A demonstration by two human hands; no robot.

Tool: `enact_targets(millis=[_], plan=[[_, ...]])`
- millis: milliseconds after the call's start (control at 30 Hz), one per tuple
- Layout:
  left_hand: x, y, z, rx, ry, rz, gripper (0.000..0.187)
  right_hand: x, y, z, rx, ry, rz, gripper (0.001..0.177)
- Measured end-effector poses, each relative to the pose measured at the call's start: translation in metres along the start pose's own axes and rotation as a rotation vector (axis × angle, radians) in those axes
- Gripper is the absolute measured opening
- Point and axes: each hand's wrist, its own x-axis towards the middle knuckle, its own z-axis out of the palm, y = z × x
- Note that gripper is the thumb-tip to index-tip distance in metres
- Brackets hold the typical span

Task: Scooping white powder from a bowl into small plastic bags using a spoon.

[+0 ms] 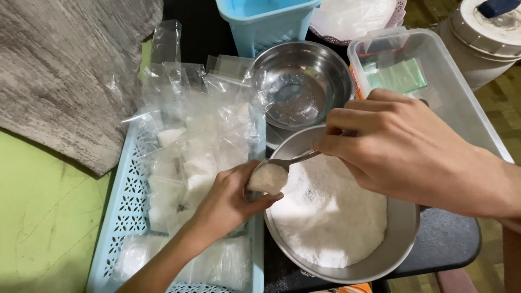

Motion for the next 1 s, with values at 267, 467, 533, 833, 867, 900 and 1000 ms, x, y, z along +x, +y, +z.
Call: enact_targets(millis=[267,467,533,833,867,900,1000], plan=[[0.001,-0.002,0.002,-0.126,-0.043,-0.041,0.033,-0.008,-0.001,0.002,-0.004,0.104,-0.023,0.034],[0.002,-0.013,0.003,-0.116,-0.027,0.065,0.026,-0.021,0.003,-0.006,0.059,0.167,0.018,0.043],[0.002,-0.012,0.001,-0.083,-0.016,0.1,0.032,-0.027,0.009,-0.011,0.042,0.184,0.03,0.056],[0.001,-0.011,0.0,-0.147,-0.054,-0.101,0.025,-0.033,0.03,0.051,-0.229,-0.382,0.181,0.041],[0.0,-0.015,0.003,-0.146,-0.012,-0.048,0.027,-0.027,0.025,0.065,-0.178,-0.401,0.173,0.031],[0.0,-0.019,0.005,-0.144,0.03,0.005,0.03,-0.021,0.021,0.08,-0.126,-0.418,0.164,0.03],[0.001,-0.011,-0.001,-0.126,0.032,0.02,0.027,-0.031,0.013,0.145,-0.163,-0.086,0.058,0.02]])
